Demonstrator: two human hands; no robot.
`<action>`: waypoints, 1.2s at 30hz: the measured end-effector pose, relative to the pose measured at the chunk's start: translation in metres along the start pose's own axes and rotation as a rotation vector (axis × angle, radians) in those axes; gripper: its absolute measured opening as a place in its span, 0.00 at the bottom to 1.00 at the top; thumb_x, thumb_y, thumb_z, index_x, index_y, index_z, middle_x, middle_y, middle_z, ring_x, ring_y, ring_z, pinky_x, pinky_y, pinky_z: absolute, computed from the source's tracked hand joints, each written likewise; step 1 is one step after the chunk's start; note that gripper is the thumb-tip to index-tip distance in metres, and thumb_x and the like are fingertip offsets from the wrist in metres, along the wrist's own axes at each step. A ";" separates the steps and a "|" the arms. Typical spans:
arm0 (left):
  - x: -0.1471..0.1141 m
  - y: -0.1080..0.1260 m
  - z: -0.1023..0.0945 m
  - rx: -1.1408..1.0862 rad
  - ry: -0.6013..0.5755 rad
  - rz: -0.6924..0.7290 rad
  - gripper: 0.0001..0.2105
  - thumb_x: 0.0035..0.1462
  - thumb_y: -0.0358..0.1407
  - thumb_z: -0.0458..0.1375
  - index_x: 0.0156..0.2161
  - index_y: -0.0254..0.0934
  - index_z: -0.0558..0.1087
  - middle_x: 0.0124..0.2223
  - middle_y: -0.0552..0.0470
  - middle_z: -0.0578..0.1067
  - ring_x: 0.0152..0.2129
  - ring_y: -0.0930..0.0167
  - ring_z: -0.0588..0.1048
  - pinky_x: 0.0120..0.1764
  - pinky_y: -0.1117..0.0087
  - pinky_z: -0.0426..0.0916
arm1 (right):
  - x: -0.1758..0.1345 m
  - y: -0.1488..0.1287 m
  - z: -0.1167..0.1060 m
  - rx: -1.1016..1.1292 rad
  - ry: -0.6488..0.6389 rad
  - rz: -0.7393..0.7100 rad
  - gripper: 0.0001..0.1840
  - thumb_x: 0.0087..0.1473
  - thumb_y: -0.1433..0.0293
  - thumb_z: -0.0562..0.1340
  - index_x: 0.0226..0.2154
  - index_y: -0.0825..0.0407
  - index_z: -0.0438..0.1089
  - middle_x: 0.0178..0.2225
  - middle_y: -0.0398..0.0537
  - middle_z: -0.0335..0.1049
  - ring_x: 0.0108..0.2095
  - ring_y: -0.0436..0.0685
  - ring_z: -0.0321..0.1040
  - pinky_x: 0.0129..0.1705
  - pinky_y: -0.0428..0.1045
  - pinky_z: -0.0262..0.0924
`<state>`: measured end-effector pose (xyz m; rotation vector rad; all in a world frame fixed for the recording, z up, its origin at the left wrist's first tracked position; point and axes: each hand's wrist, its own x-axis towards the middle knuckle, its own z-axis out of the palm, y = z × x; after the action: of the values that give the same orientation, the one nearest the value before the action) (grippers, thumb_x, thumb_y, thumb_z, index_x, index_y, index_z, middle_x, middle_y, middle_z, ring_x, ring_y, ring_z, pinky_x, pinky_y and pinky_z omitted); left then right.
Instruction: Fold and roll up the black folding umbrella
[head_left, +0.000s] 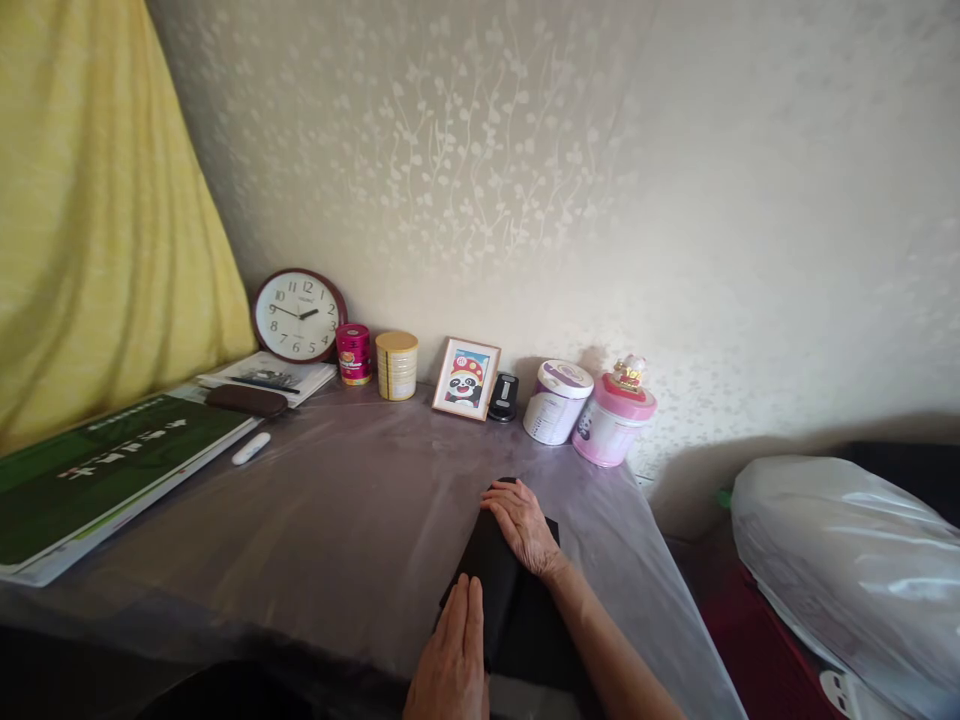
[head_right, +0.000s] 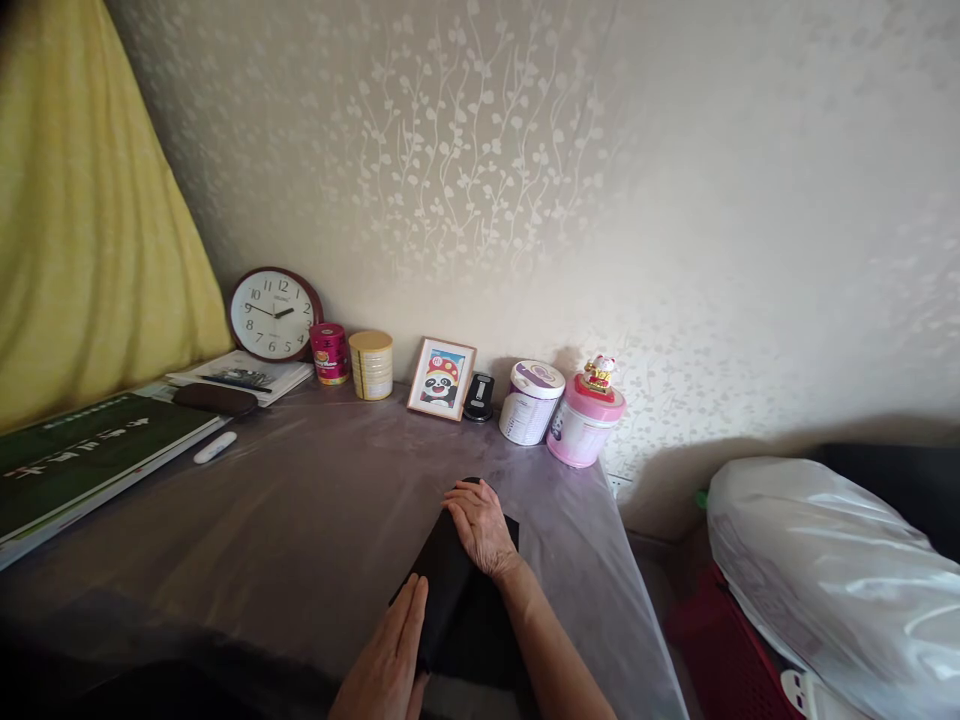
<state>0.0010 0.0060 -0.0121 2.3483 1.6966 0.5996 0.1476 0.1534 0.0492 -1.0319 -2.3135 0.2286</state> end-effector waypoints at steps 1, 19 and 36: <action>0.000 0.001 -0.002 -0.020 -0.013 -0.008 0.39 0.49 0.20 0.41 0.60 0.37 0.22 0.64 0.41 0.48 0.59 0.65 0.52 0.54 0.65 0.62 | 0.003 0.005 0.001 0.005 0.010 0.011 0.18 0.62 0.67 0.47 0.41 0.45 0.71 0.42 0.44 0.73 0.52 0.55 0.60 0.59 0.61 0.42; 0.000 0.015 -0.028 -0.230 -0.063 -0.088 0.33 0.52 0.28 0.41 0.62 0.31 0.34 0.65 0.41 0.45 0.60 0.65 0.48 0.58 0.60 0.56 | -0.070 0.019 -0.043 0.415 0.191 0.919 0.21 0.50 0.54 0.51 0.31 0.53 0.68 0.24 0.45 0.70 0.24 0.54 0.69 0.24 0.47 0.63; 0.001 0.023 -0.042 -0.224 -0.132 -0.141 0.32 0.51 0.26 0.41 0.62 0.26 0.38 0.65 0.40 0.44 0.61 0.68 0.46 0.59 0.62 0.52 | -0.057 -0.062 -0.033 0.359 0.191 0.796 0.26 0.46 0.59 0.58 0.46 0.55 0.66 0.33 0.49 0.73 0.38 0.59 0.70 0.38 0.49 0.63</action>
<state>0.0037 -0.0039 0.0343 2.0486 1.6278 0.5638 0.1577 0.0670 0.0744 -1.6364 -1.5127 0.7816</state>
